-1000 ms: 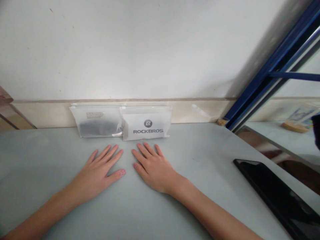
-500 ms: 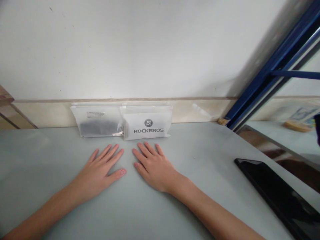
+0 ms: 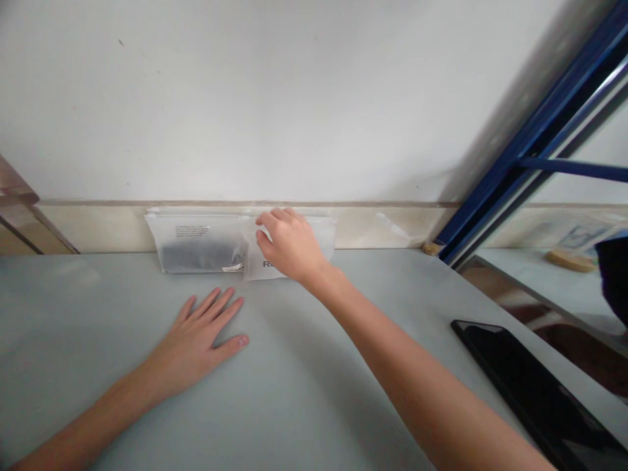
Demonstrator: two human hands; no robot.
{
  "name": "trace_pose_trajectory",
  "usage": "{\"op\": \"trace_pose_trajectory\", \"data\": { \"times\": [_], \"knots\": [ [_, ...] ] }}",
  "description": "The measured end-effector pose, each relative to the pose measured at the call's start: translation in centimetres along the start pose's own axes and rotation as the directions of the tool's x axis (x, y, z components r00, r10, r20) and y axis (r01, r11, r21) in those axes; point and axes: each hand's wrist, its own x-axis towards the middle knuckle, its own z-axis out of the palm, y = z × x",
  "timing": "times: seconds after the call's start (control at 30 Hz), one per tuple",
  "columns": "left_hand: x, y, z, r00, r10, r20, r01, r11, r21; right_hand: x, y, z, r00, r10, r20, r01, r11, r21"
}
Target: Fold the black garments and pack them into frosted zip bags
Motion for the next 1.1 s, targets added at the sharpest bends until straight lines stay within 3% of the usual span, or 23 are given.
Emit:
{"op": "trace_pose_trajectory", "data": {
  "times": [0.1, 0.2, 0.3, 0.4, 0.5, 0.6, 0.73, 0.83, 0.97, 1.03, 1.1],
  "knots": [
    [-0.1, -0.1, 0.2, 0.998, 0.019, -0.057, -0.021, 0.999, -0.042, 4.1, 0.5, 0.3, 0.998, -0.061, 0.022, 0.062, 0.998, -0.024],
    [0.0, -0.3, 0.2, 0.988, 0.025, -0.155, -0.041, 0.994, -0.102, 4.7, 0.5, 0.8, 0.988, -0.121, 0.097, 0.122, 0.993, -0.006],
    [0.2, -0.5, -0.5, 0.944, -0.02, -0.329, -0.039, 0.984, -0.172, 2.4, -0.5, 0.1, 0.979, -0.172, 0.109, 0.169, 0.985, 0.039],
    [0.1, -0.3, -1.6, 0.856, -0.064, -0.513, -0.063, 0.972, -0.227, -0.9, -2.3, -1.7, 0.956, -0.269, 0.118, 0.258, 0.961, 0.1],
    [-0.5, 0.4, -2.4, 0.768, 0.014, -0.641, -0.193, 0.958, -0.21, -4.0, -4.0, -3.1, 0.901, -0.416, 0.12, 0.395, 0.903, 0.17],
    [-1.0, 1.3, -2.5, 0.683, 0.149, -0.715, -0.34, 0.931, -0.131, -6.1, -5.0, -3.4, 0.883, -0.448, 0.138, 0.42, 0.887, 0.191],
    [-1.1, 1.6, -2.6, 0.653, 0.175, -0.737, -0.355, 0.93, -0.093, -7.4, -5.3, -3.2, 0.908, -0.39, 0.154, 0.376, 0.92, 0.113],
    [-0.9, 0.7, -3.4, 0.629, 0.139, -0.765, -0.315, 0.945, -0.088, -8.1, -3.9, -3.5, 0.935, -0.336, 0.111, 0.336, 0.942, 0.014],
    [-0.3, -1.7, -4.6, 0.595, 0.033, -0.803, -0.231, 0.964, -0.131, -9.7, 0.6, -4.2, 0.979, -0.202, 0.01, 0.203, 0.976, -0.081],
    [0.0, -2.6, -4.9, 0.591, -0.015, -0.807, -0.2, 0.966, -0.164, -10.8, 2.9, -4.7, 0.99, -0.143, -0.016, 0.142, 0.988, -0.067],
    [0.3, -3.1, -4.8, 0.598, -0.056, -0.799, -0.18, 0.963, -0.202, -11.7, 4.1, -5.4, 0.995, -0.079, 0.062, 0.077, 0.996, 0.036]
  ]
}}
